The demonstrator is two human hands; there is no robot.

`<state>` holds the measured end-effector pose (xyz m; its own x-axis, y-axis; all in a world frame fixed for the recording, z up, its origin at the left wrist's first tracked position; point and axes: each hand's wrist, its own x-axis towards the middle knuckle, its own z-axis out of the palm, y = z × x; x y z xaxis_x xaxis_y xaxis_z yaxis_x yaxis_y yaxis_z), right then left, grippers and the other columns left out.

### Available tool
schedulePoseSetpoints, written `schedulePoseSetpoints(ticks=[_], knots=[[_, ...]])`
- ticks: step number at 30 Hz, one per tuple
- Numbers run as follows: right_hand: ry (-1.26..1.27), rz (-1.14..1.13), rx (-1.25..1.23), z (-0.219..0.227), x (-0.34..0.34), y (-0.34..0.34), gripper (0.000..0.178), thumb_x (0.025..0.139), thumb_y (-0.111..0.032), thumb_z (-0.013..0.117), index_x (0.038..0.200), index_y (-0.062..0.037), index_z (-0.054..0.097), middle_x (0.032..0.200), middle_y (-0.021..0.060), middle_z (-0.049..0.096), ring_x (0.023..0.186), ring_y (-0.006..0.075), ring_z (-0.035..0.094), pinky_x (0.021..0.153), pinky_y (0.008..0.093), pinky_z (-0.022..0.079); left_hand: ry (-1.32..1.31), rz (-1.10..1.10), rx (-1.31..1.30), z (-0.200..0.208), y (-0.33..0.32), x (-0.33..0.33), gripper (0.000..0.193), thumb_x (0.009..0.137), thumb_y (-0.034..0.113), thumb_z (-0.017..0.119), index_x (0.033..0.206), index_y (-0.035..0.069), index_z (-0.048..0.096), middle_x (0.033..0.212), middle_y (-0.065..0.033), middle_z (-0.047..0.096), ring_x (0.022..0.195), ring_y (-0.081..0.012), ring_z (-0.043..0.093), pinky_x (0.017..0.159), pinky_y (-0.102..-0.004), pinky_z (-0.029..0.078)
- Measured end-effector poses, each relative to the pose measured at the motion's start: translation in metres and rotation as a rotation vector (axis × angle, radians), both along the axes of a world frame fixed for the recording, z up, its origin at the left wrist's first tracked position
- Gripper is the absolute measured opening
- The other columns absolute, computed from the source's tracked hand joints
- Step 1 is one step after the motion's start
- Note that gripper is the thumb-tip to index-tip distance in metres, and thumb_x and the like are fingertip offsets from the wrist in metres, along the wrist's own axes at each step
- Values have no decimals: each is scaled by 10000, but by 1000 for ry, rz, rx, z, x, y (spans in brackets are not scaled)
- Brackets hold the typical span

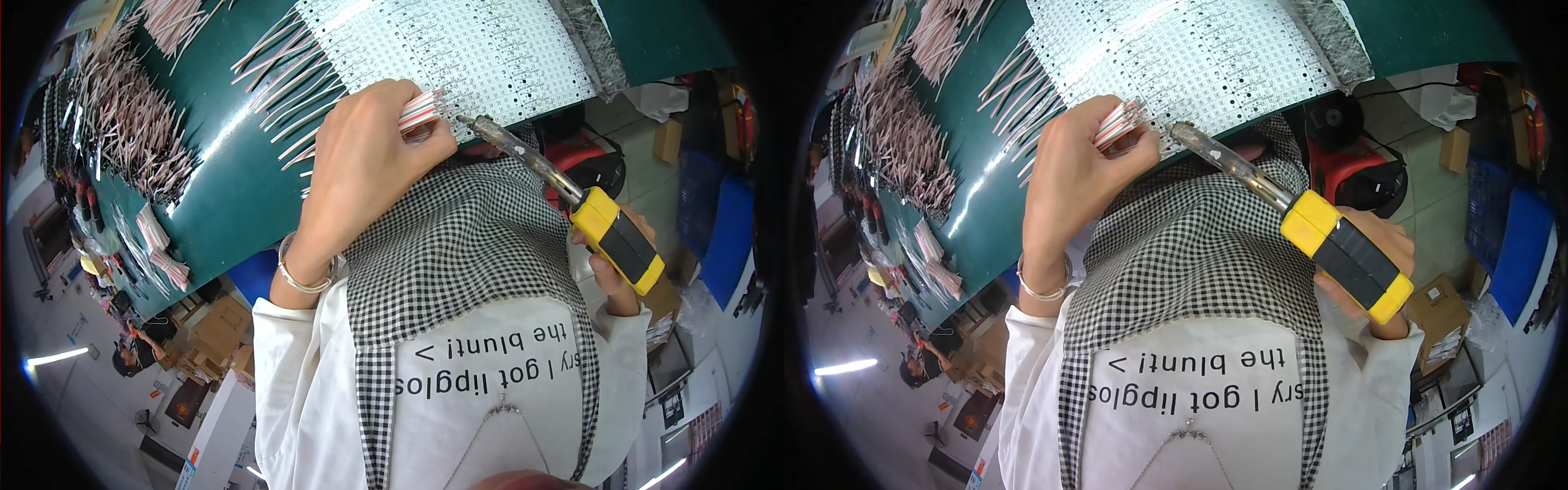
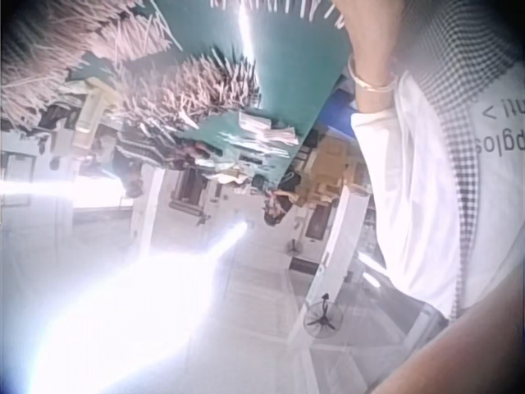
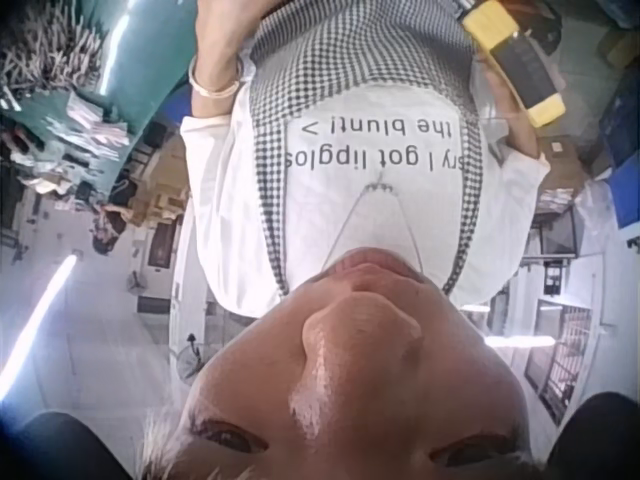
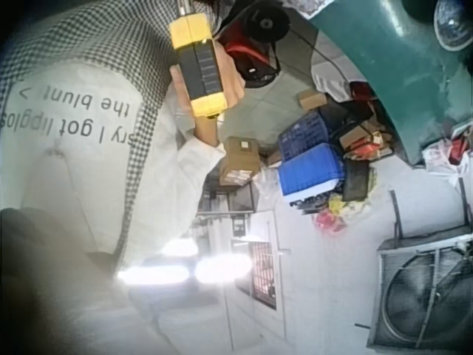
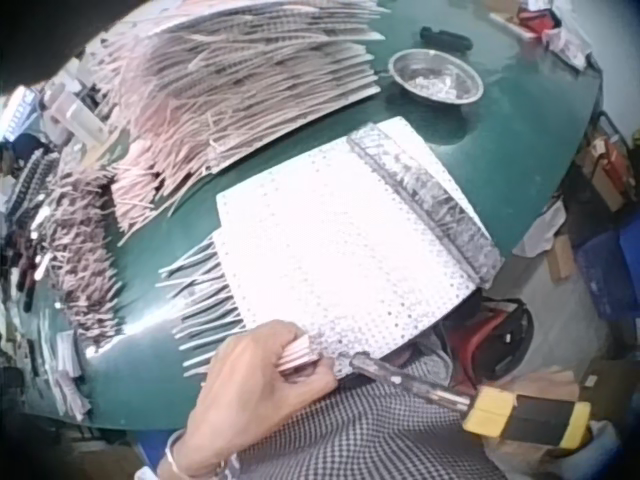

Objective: The person solders wire ends to circuit boards using a handheld soldering tool. The person lifts a circuit board sheet aside and solders wires onto another board.

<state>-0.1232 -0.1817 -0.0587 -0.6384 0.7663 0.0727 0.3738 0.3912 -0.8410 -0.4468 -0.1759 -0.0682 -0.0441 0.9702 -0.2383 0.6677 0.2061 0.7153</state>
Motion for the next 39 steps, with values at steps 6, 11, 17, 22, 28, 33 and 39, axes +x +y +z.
schedulePoseSetpoints(ticks=[6,11,17,22,28,33,39], knots=[[30,14,10,-2,-4,1,413,668,-242,777,915,61,643,842,168,677,669,283,677,615,322,537,-11,17,9,0,0,0,219,730,178,696,706,-20,607,549,-69,533,488,-113,448,494,-279,378],[-68,3,25,6,-10,-1,408,681,-254,755,913,61,639,836,172,675,664,287,675,596,323,530,-26,35,17,0,-1,0,216,729,179,697,702,-17,609,546,-70,532,482,-110,444,487,-278,375],[-37,-27,34,4,-5,-5,418,687,-269,749,928,56,645,821,159,676,648,283,673,591,331,523,-34,19,35,-3,-1,-3,205,732,170,694,710,-17,614,541,-69,526,476,-105,434,481,-278,366],[-85,-46,21,6,-8,-6,460,688,-309,767,940,57,648,820,147,682,677,289,689,619,337,538,-50,17,17,-2,-3,-5,188,737,162,711,739,-12,638,572,-52,553,502,-96,455,495,-263,380],[-122,-44,62,5,-5,-8,465,687,-327,782,929,49,654,821,148,687,698,295,696,636,343,546,-81,-15,16,-4,0,-9,182,743,160,731,771,-6,662,612,-36,577,544,-81,492,523,-242,401],[20,-122,-80,-3,0,-11,443,673,-291,779,923,52,650,843,165,683,709,303,695,641,345,548,-131,43,-16,-4,-2,-8,177,751,159,728,775,-4,663,622,-34,576,546,-79,480,522,-246,391],[-75,1,37,-1,-4,-4,459,674,-296,778,923,65,644,845,175,683,707,304,694,638,342,548,-107,-21,87,-4,0,-11,220,763,185,740,765,-11,641,600,-52,533,527,-105,434,506,-284,353]])
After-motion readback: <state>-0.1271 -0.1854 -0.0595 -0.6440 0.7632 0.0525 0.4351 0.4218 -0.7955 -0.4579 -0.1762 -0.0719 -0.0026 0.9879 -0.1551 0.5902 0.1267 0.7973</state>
